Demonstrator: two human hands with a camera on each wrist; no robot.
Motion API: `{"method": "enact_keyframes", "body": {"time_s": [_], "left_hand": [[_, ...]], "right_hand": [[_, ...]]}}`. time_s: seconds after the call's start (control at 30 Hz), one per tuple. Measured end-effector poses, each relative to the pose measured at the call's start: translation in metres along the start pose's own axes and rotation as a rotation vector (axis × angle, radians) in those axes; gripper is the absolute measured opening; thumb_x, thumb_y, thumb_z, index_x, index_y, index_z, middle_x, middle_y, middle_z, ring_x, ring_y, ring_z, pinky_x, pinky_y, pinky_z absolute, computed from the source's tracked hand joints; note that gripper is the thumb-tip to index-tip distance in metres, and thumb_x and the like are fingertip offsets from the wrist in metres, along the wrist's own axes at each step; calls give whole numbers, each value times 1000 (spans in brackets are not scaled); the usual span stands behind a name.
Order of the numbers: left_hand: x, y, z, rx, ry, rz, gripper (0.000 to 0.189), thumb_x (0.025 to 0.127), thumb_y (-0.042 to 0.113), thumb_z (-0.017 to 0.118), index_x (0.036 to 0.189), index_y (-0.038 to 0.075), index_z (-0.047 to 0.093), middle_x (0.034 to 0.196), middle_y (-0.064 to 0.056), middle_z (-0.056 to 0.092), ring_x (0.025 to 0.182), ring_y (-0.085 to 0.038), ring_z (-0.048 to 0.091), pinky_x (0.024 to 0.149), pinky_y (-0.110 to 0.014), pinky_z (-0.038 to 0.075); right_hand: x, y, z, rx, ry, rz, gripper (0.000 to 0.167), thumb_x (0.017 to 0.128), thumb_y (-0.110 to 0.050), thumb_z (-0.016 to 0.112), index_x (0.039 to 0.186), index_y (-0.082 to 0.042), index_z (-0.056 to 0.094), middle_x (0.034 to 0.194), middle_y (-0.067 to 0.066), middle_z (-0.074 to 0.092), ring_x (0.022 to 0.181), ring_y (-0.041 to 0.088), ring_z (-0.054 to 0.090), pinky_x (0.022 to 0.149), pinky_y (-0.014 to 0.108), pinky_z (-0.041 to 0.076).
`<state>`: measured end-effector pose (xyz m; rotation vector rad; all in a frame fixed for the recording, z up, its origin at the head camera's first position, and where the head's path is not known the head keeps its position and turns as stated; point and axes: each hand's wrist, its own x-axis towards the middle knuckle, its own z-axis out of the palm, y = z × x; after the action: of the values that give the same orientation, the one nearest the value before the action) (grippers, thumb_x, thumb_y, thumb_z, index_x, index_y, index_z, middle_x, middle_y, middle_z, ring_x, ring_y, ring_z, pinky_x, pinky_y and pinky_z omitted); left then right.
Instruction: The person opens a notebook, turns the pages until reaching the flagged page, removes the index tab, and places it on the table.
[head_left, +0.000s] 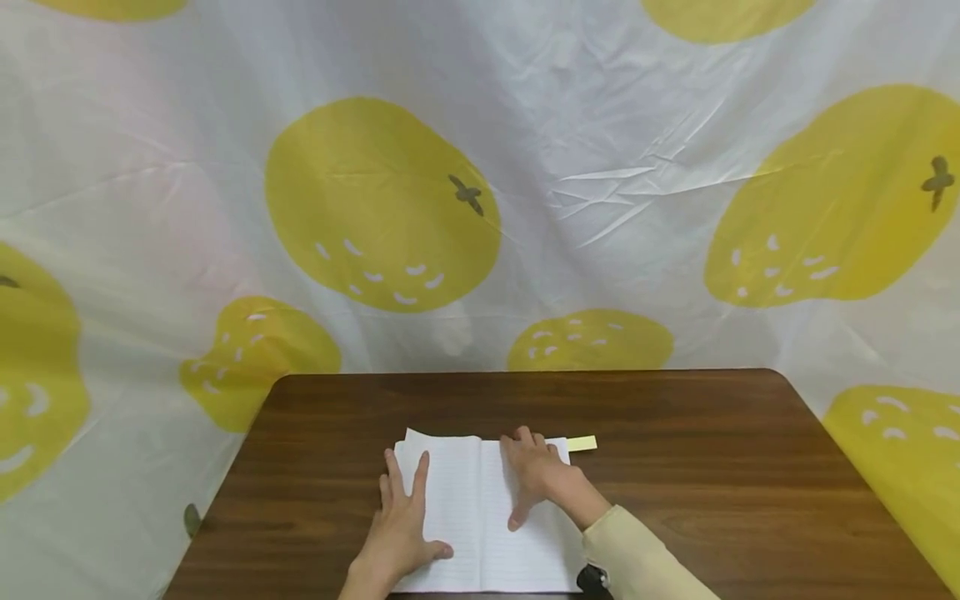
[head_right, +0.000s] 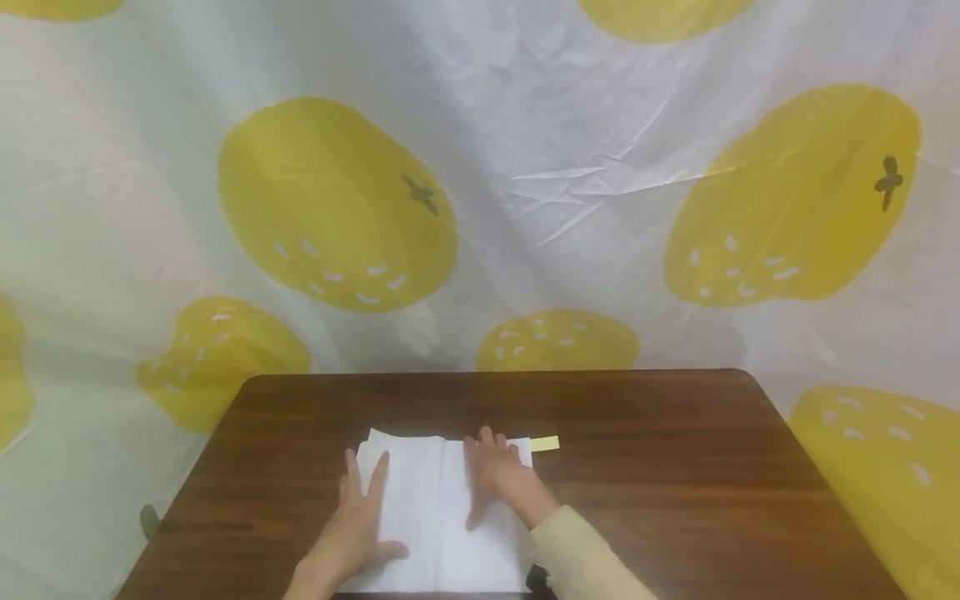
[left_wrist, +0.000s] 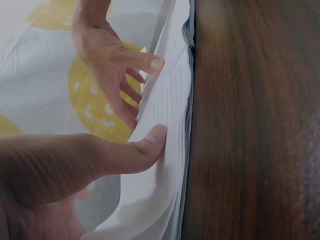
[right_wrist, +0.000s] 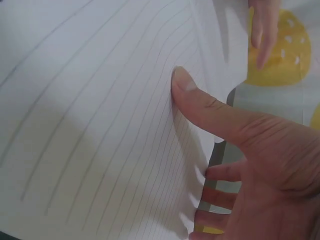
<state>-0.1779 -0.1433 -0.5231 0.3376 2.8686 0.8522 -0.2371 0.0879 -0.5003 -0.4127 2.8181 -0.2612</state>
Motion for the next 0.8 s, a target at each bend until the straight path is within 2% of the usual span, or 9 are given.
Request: {"method": "enact_keyframes", "body": {"time_s": [0.07, 0.17, 0.27, 0.33, 0.4, 0.57, 0.7, 0.8], "left_hand": [[0, 0, 1, 13, -4, -10, 133, 62, 32, 97, 163, 12, 13, 160, -39, -18, 143, -70, 8, 96, -84, 32], [0, -1, 1, 43, 7, -10, 128, 62, 35, 97, 161, 9, 20, 161, -39, -16, 145, -67, 3, 100, -88, 21], [0, -2, -1, 80, 25, 11, 124, 60, 38, 97, 158, 6, 28, 162, -38, -13, 148, -64, -2, 103, -88, 8], [0, -2, -2, 98, 32, 30, 122, 59, 38, 97, 156, 4, 33, 163, -38, -10, 149, -61, -1, 105, -87, 5], [0, -2, -4, 112, 27, 51, 119, 59, 38, 96, 155, 3, 36, 163, -38, -7, 150, -60, 0, 108, -85, 5], [0, 1, -5, 128, -13, 111, 107, 64, 33, 93, 154, 7, 41, 164, -37, 4, 150, -59, 9, 112, -80, 14], [2, 2, -4, 69, -106, 126, 97, 71, 25, 88, 155, 14, 41, 164, -34, 11, 150, -58, 14, 113, -77, 18], [3, 3, -3, 34, -165, 128, 93, 74, 23, 86, 155, 18, 42, 164, -33, 16, 149, -58, 17, 111, -78, 21]], "right_hand": [[-1, 1, 2, -4, 14, -9, 125, 44, -43, 103, 147, -6, 43, 140, 17, 43, 130, 38, 45, 105, 56, 42], [-3, 2, 3, -18, 44, -20, 125, 44, -44, 103, 147, -6, 43, 143, 19, 43, 134, 41, 44, 107, 58, 40], [-6, 1, 4, -37, 65, -22, 124, 46, -45, 102, 148, -7, 43, 148, 21, 41, 138, 43, 41, 111, 60, 36], [-9, -1, 5, -45, 85, -27, 123, 46, -45, 102, 148, -6, 45, 148, 22, 41, 138, 44, 40, 111, 62, 35], [-12, -2, 6, -55, 109, -33, 121, 46, -45, 102, 146, -5, 46, 145, 22, 43, 137, 45, 41, 111, 64, 33], [-22, -3, 8, -72, 198, -50, 115, 46, -44, 101, 140, -1, 52, 136, 21, 50, 132, 45, 44, 109, 69, 32], [-31, 0, 13, -22, 266, -58, 113, 49, -41, 100, 139, 4, 50, 135, 24, 52, 129, 48, 45, 108, 73, 31], [-39, 2, 18, 33, 328, -55, 114, 51, -39, 100, 142, 5, 47, 135, 25, 53, 123, 50, 49, 104, 70, 36]]}}
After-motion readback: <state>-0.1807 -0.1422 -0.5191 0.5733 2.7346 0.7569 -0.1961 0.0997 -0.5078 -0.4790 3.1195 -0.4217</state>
